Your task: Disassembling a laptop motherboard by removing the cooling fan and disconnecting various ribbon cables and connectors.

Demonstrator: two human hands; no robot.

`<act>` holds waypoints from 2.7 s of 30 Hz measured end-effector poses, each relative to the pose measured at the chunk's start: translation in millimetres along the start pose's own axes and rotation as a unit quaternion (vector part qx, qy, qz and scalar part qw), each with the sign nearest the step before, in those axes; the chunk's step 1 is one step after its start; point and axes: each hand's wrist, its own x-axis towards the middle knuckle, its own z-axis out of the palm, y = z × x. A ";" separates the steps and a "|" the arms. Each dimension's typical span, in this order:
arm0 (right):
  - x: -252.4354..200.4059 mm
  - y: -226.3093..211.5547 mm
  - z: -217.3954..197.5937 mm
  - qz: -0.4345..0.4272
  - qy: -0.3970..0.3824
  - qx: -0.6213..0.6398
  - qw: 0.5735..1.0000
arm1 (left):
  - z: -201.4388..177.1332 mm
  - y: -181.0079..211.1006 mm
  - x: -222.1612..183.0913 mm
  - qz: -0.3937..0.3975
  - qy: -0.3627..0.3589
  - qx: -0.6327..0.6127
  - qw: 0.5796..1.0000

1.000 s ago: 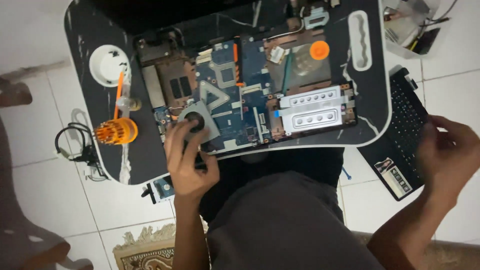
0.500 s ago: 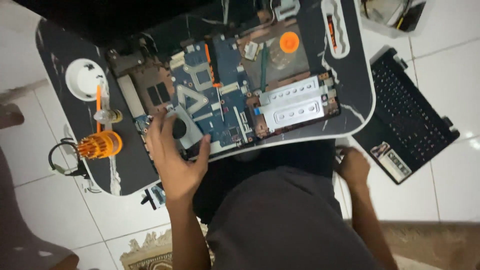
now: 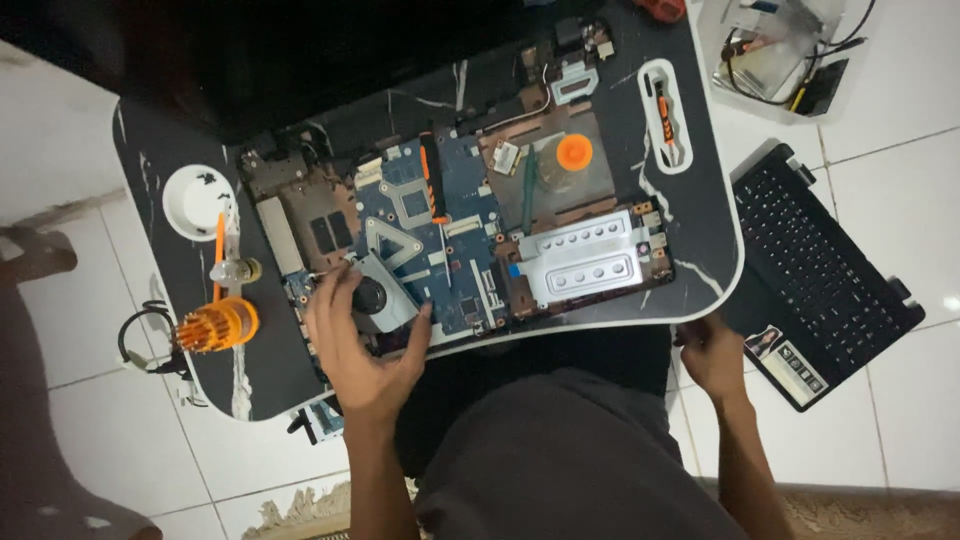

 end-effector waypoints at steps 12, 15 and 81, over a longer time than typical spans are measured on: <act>93.0 -65.6 -34.2 -0.088 0.072 0.115 0.987 | 3.3 19.0 13.2 -0.014 -0.029 0.070 0.997; 115.0 -73.6 -36.4 -0.047 0.076 0.125 0.988 | 4.6 20.1 11.4 -0.054 -0.036 0.069 0.996; -16.4 -313.1 -81.8 -0.329 -0.020 0.273 0.904 | -5.4 76.0 42.0 -0.148 -0.038 -0.155 0.976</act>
